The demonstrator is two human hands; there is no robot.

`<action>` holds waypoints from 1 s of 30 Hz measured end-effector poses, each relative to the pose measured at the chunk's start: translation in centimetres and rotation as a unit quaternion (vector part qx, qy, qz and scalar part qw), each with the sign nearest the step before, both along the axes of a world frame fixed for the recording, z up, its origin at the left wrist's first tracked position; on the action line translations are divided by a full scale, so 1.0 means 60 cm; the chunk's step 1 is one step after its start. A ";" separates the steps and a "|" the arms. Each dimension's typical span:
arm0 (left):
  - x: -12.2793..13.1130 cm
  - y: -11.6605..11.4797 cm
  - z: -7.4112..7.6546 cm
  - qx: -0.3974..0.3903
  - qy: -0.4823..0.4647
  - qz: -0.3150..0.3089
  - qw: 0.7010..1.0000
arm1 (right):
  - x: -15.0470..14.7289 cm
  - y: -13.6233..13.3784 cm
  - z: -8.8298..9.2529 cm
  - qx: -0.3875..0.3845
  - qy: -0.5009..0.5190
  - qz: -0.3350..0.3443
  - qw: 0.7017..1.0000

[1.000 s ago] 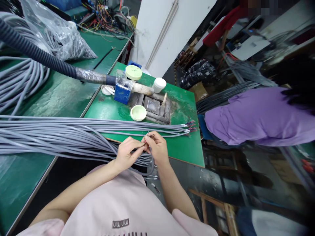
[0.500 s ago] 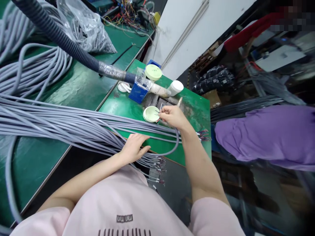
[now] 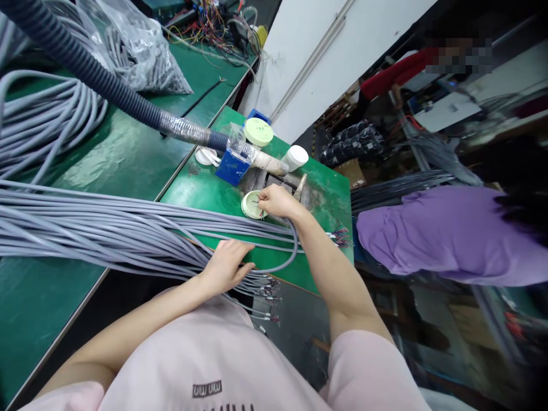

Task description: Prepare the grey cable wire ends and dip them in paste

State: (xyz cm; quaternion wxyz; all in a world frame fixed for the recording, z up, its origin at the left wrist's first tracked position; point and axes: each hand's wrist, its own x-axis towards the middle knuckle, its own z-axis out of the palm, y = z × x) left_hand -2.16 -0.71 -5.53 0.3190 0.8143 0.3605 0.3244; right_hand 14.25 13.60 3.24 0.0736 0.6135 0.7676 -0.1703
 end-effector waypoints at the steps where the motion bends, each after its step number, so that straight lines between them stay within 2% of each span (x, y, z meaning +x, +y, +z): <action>1: 0.000 0.000 0.000 -0.001 -0.001 0.000 1.000 | -0.002 0.001 0.000 -0.002 -0.001 0.000 1.000; 4: -0.001 0.000 0.003 -0.005 -0.002 -0.001 1.000 | -0.002 0.001 0.006 -0.006 0.020 -0.006 1.000; 7: -0.004 0.003 0.010 -0.017 -0.001 -0.004 1.000 | 0.018 -0.001 0.022 -0.013 0.094 -0.035 0.995; 9: -0.007 0.008 0.016 -0.033 0.002 -0.010 0.999 | 0.046 -0.002 0.034 -0.016 0.161 -0.082 0.983; 12: -0.009 0.015 0.023 -0.046 0.017 -0.024 0.999 | 0.100 0.000 0.039 -0.024 0.243 -0.193 0.950; 14: -0.010 0.020 0.026 -0.046 0.030 -0.031 0.998 | 0.133 0.005 0.030 -0.030 0.270 -0.254 0.929; 16: -0.009 0.024 0.028 -0.048 0.038 -0.037 0.997 | 0.156 0.013 0.014 -0.029 0.279 -0.284 0.917; 21: -0.006 0.029 0.031 -0.056 0.052 -0.044 0.996 | 0.176 0.036 -0.021 -0.036 0.273 -0.303 0.912; 30: -0.005 0.030 0.036 -0.059 0.034 -0.034 0.997 | 0.175 0.055 -0.045 -0.054 0.251 -0.313 0.914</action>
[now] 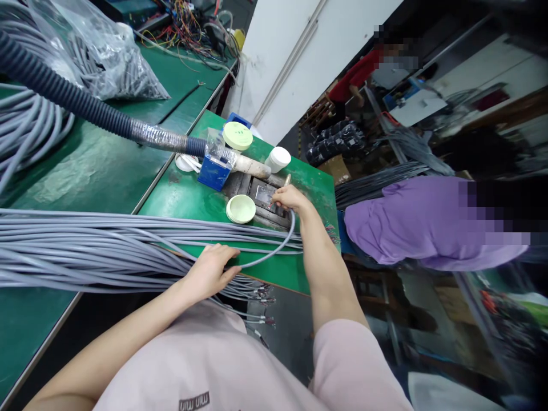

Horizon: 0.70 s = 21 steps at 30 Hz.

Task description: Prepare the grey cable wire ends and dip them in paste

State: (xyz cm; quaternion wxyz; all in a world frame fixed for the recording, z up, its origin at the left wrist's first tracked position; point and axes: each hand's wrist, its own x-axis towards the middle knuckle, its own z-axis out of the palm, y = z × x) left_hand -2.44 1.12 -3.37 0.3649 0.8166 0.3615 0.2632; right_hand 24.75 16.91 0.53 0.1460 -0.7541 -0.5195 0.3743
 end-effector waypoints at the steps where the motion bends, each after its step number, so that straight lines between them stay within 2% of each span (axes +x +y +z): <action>1: 0.000 0.000 0.000 -0.002 0.000 0.000 1.000 | -0.001 0.002 -0.001 0.000 -0.001 0.000 1.000; 4: 0.000 0.001 0.001 -0.007 -0.001 -0.001 1.000 | -0.005 0.002 0.008 0.013 0.002 -0.002 1.000; 7: -0.005 -0.002 0.003 -0.010 -0.009 -0.004 1.000 | -0.004 -0.035 0.044 0.057 0.017 -0.010 0.998; 9: -0.010 -0.006 0.008 -0.018 -0.014 -0.017 1.000 | 0.005 -0.098 0.078 0.099 0.041 -0.014 0.994; 11: -0.013 -0.009 0.013 -0.023 -0.019 -0.034 0.999 | 0.022 -0.192 0.105 0.147 0.103 -0.001 0.984; 13: -0.010 -0.008 0.015 0.007 -0.019 -0.036 0.999 | 0.046 -0.304 0.112 0.117 0.117 -0.023 0.986; 16: 0.016 0.004 0.010 0.116 0.029 -0.008 0.993 | 0.081 -0.460 0.081 -0.013 0.088 -0.099 0.991; 17: 0.029 0.011 0.007 0.153 0.057 -0.001 0.987 | 0.086 -0.500 0.064 -0.014 0.032 -0.140 0.990; 19: 0.060 0.025 -0.001 0.203 0.112 0.004 0.973 | 0.073 -0.552 0.026 0.003 -0.046 -0.210 0.977; 20: 0.075 0.031 -0.004 0.219 0.132 0.004 0.967 | 0.057 -0.564 0.009 0.002 -0.018 -0.211 0.977; 21: 0.089 0.035 -0.006 0.230 0.148 0.004 0.962 | 0.034 -0.567 -0.008 -0.003 0.054 -0.195 0.979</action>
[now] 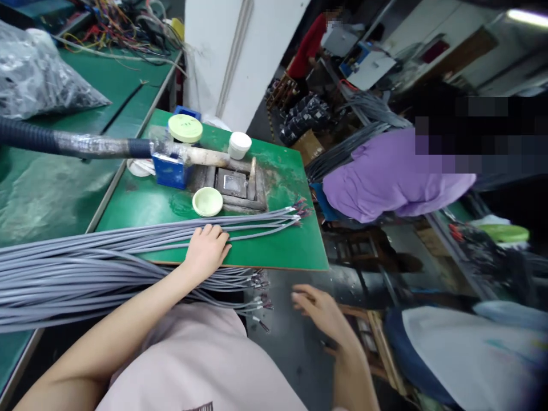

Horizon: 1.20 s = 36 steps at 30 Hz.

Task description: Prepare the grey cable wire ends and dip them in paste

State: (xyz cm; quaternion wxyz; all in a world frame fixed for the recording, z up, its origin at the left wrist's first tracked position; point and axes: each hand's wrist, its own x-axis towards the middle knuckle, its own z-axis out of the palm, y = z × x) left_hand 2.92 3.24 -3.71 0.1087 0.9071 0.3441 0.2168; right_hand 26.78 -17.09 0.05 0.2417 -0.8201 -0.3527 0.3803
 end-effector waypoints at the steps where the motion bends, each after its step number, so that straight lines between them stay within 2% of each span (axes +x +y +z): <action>1: 0.011 0.002 0.000 0.008 0.013 0.000 1.000 | -0.026 0.006 -0.015 0.008 0.086 0.023 0.996; 4: 0.022 -0.008 0.014 0.010 0.017 -0.017 1.000 | -0.098 0.057 -0.045 0.034 0.322 0.069 0.944; 6: 0.010 -0.029 0.028 -0.008 -0.006 -0.050 0.999 | -0.117 0.099 -0.048 0.106 0.393 0.025 0.913; 9: -0.022 -0.071 0.043 -0.072 -0.035 -0.100 0.992 | -0.097 0.142 -0.022 0.295 0.363 -0.132 0.874; 11: -0.040 -0.093 0.044 -0.132 -0.055 -0.113 0.983 | -0.076 0.151 0.007 0.396 0.295 -0.188 0.849; 12: -0.047 -0.100 0.042 -0.168 -0.067 -0.114 0.977 | -0.069 0.149 0.022 0.431 0.253 -0.187 0.846; 14: -0.054 -0.106 0.039 -0.253 -0.112 -0.112 0.954 | -0.073 0.139 0.045 0.434 0.174 -0.110 0.877; 16: -0.055 -0.105 0.040 -0.350 -0.187 -0.096 0.913 | -0.097 0.125 0.056 0.367 0.105 0.039 0.923; 17: -0.054 -0.103 0.042 -0.399 -0.232 -0.082 0.883 | -0.114 0.119 0.056 0.328 0.075 0.116 0.934; 18: -0.054 -0.100 0.045 -0.445 -0.278 -0.062 0.849 | -0.132 0.115 0.053 0.301 0.049 0.181 0.935; 20: -0.055 -0.095 0.052 -0.520 -0.366 -0.033 0.771 | -0.166 0.109 0.043 0.285 0.008 0.259 0.923; 21: -0.057 -0.094 0.055 -0.546 -0.395 -0.019 0.738 | -0.180 0.108 0.037 0.286 -0.004 0.278 0.917; 23: -0.063 -0.093 0.058 -0.575 -0.429 0.001 0.697 | -0.199 0.108 0.027 0.292 -0.011 0.293 0.911; 31: -0.076 -0.098 0.058 -0.602 -0.492 0.045 0.627 | -0.211 0.112 0.017 0.325 -0.025 0.302 0.896; 36: -0.076 -0.089 0.068 -0.594 -0.542 0.075 0.589 | -0.216 0.109 0.012 0.335 -0.050 0.300 0.892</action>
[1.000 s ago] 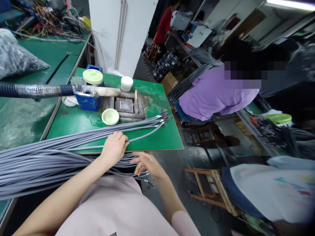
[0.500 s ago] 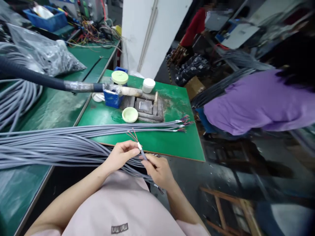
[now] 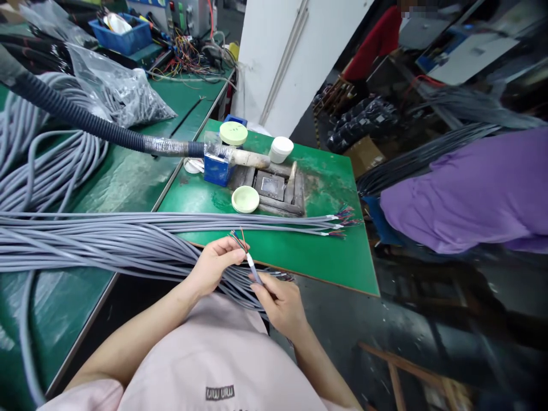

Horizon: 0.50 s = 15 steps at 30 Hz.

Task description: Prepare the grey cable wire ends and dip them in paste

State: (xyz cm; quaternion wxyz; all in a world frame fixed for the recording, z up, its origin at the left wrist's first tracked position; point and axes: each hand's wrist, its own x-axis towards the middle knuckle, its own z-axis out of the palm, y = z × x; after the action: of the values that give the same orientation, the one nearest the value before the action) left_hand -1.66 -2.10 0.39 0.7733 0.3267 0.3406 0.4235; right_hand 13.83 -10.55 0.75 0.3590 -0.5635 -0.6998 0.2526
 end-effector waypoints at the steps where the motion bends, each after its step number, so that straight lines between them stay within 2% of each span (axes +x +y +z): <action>1: 0.000 0.002 0.003 -0.006 -0.005 0.010 1.000 | -0.001 0.000 -0.001 0.000 -0.005 -0.001 1.000; 6: 0.000 0.004 0.008 -0.018 -0.016 0.034 0.999 | -0.001 0.003 0.000 -0.001 0.004 0.001 1.000; 11: 0.004 0.001 0.007 0.000 -0.014 -0.007 1.000 | -0.003 0.014 0.008 -0.078 0.082 0.023 0.993; 13: 0.007 0.001 0.007 -0.005 -0.014 -0.007 1.000 | -0.009 0.019 0.006 -0.032 0.028 -0.006 0.999; 15: 0.009 0.002 0.009 -0.006 -0.006 0.003 1.000 | -0.016 0.024 0.001 0.053 -0.057 -0.044 0.996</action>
State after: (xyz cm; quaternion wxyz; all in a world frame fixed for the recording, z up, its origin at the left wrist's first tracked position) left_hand -1.13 -1.97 0.90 0.7763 0.3184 0.3396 0.4251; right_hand 12.84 -9.10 0.81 0.3588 -0.5870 -0.7063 0.1668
